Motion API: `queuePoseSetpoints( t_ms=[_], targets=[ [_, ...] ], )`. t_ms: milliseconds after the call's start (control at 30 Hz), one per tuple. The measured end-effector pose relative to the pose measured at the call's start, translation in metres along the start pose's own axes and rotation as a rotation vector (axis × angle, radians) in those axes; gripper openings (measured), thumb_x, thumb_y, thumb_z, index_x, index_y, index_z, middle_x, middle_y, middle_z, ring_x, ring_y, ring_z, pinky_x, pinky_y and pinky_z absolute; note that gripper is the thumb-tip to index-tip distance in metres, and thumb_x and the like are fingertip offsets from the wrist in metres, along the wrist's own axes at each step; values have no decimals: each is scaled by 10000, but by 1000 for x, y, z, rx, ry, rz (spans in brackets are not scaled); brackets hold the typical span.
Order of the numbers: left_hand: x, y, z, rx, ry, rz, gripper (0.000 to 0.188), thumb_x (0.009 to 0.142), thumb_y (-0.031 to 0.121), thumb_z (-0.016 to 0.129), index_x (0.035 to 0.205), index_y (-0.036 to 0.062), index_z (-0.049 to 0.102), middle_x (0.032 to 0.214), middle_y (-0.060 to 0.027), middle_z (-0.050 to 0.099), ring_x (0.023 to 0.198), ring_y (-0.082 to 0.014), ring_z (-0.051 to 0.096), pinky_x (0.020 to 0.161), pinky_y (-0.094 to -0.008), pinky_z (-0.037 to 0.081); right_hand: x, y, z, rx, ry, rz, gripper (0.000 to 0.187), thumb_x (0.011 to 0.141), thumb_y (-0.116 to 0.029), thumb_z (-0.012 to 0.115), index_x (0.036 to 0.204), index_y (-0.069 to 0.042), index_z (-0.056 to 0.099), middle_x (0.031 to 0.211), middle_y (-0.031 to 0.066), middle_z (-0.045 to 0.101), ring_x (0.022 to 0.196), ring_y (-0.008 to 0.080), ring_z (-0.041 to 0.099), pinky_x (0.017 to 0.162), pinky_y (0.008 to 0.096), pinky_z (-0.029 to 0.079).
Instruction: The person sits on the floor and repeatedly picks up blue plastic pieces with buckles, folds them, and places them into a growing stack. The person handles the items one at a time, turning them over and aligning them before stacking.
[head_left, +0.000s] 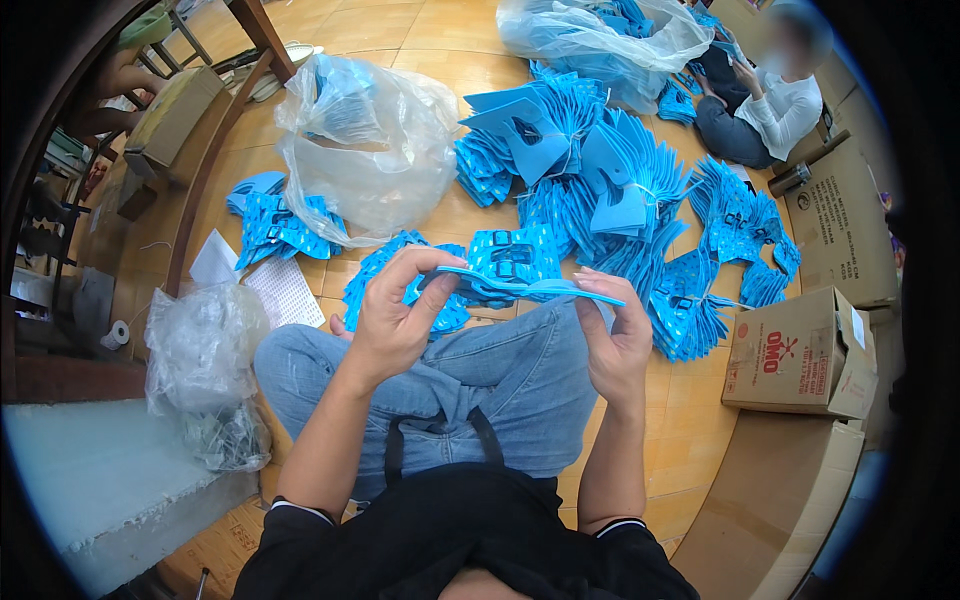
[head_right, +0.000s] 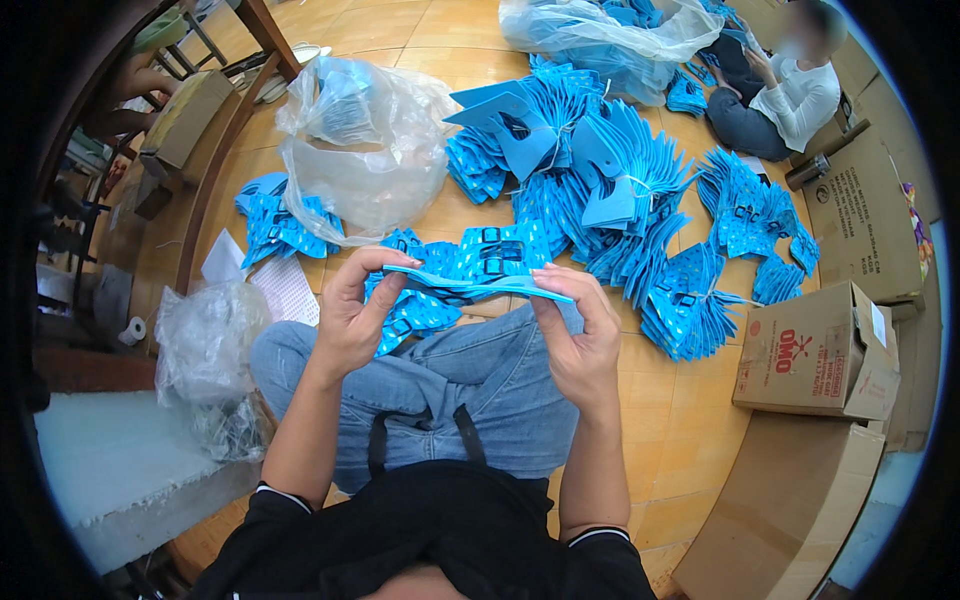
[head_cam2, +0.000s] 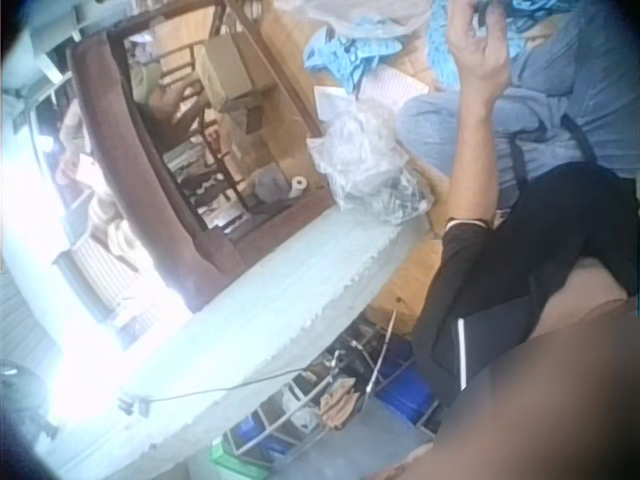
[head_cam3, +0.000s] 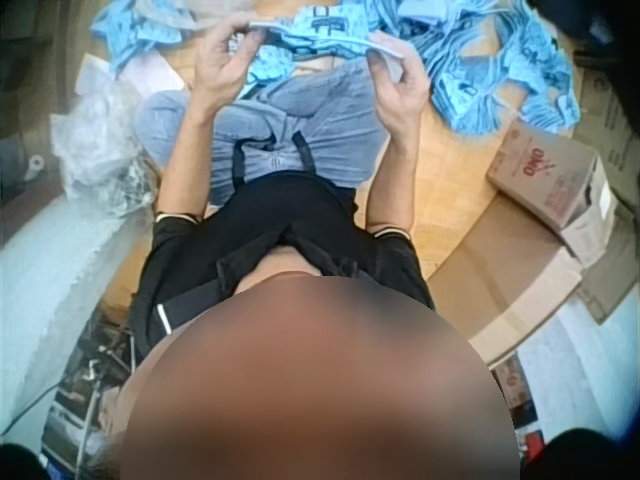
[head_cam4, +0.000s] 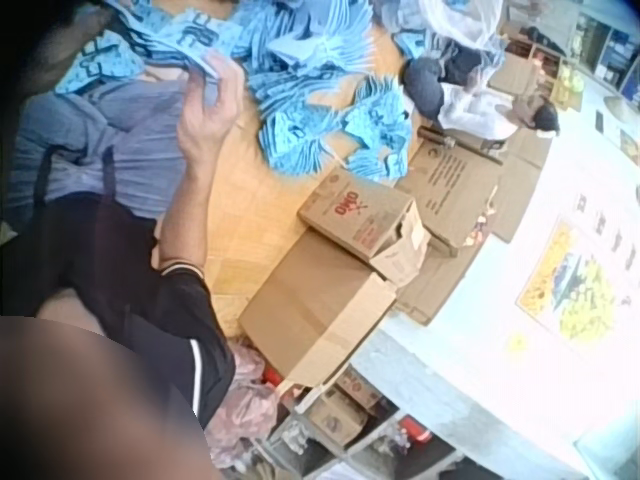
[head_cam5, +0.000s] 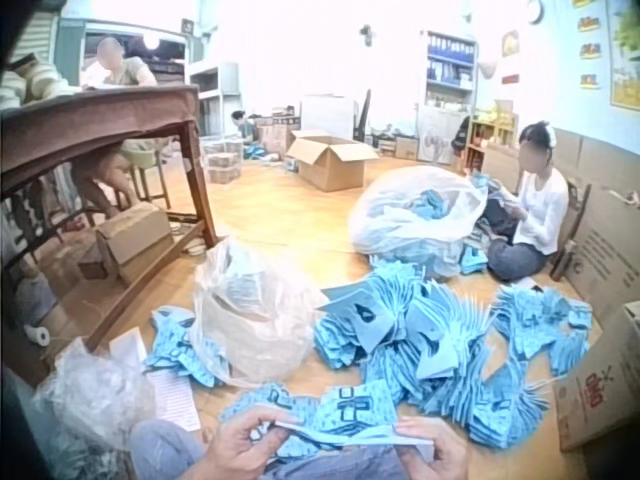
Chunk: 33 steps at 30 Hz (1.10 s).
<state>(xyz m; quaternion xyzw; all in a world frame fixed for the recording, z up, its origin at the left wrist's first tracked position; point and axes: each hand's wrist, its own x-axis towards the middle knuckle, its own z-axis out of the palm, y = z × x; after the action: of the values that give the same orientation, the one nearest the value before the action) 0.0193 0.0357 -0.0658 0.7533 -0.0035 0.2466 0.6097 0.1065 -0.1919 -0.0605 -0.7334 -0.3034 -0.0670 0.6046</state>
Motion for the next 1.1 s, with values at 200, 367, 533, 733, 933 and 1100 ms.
queuePoseSetpoints(
  t_ms=[200, 367, 533, 733, 933, 1100],
  targets=[
    [2, 4, 1, -25, -24, -42, 212, 909, 71, 599, 1115, 23, 588, 950, -68, 615, 845, -137, 561, 757, -268, 450, -2, 1, 0, 56, 20, 45, 109, 868, -8, 642, 976, 8, 645, 989, 116, 662, 973, 204, 621, 870, 314, 473],
    [-5, 4, 5, -349, -51, -297, 321, 939, 87, 562, 1246, 29, 487, 995, -63, 607, 878, -106, 555, 764, -246, 449, -3, -2, -1, 403, 117, 350, 308, 933, -59, 574, 1222, 12, 494, 1053, 111, 638, 965, 134, 602, 841, 278, 480],
    [-3, 1, -3, -650, -63, -448, 319, 959, 170, 548, 1245, 39, 500, 1038, -83, 602, 913, -128, 589, 797, -274, 483, 1, -7, -4, 659, 115, 511, 536, 958, -134, 532, 1431, -27, 303, 1200, 136, 569, 1039, 168, 592, 879, 319, 508],
    [-3, 9, -5, -830, -67, -406, 383, 994, 328, 451, 1183, 7, 537, 1122, -149, 639, 1037, -239, 629, 843, -358, 508, 0, -6, -18, 920, -38, 530, 640, 992, -484, 350, 1410, 0, 320, 1242, 187, 565, 1078, 259, 615, 784, 322, 566],
    [1, 15, -6, -726, -3, -420, 363, 989, 323, 488, 1099, -3, 604, 1017, -174, 686, 956, -194, 652, 812, -319, 505, -5, 2, -20, 961, -80, 547, 666, 995, -510, 306, 1403, 15, 319, 1189, 193, 597, 1004, 293, 653, 693, 300, 591],
    [0, 16, -6, -685, 7, -402, 358, 994, 325, 478, 1068, 1, 611, 1000, -174, 691, 944, -186, 652, 805, -312, 503, -6, 2, -19, 973, -75, 563, 656, 996, -503, 313, 1401, 13, 322, 1172, 194, 604, 1003, 305, 654, 683, 289, 591]
  ],
)
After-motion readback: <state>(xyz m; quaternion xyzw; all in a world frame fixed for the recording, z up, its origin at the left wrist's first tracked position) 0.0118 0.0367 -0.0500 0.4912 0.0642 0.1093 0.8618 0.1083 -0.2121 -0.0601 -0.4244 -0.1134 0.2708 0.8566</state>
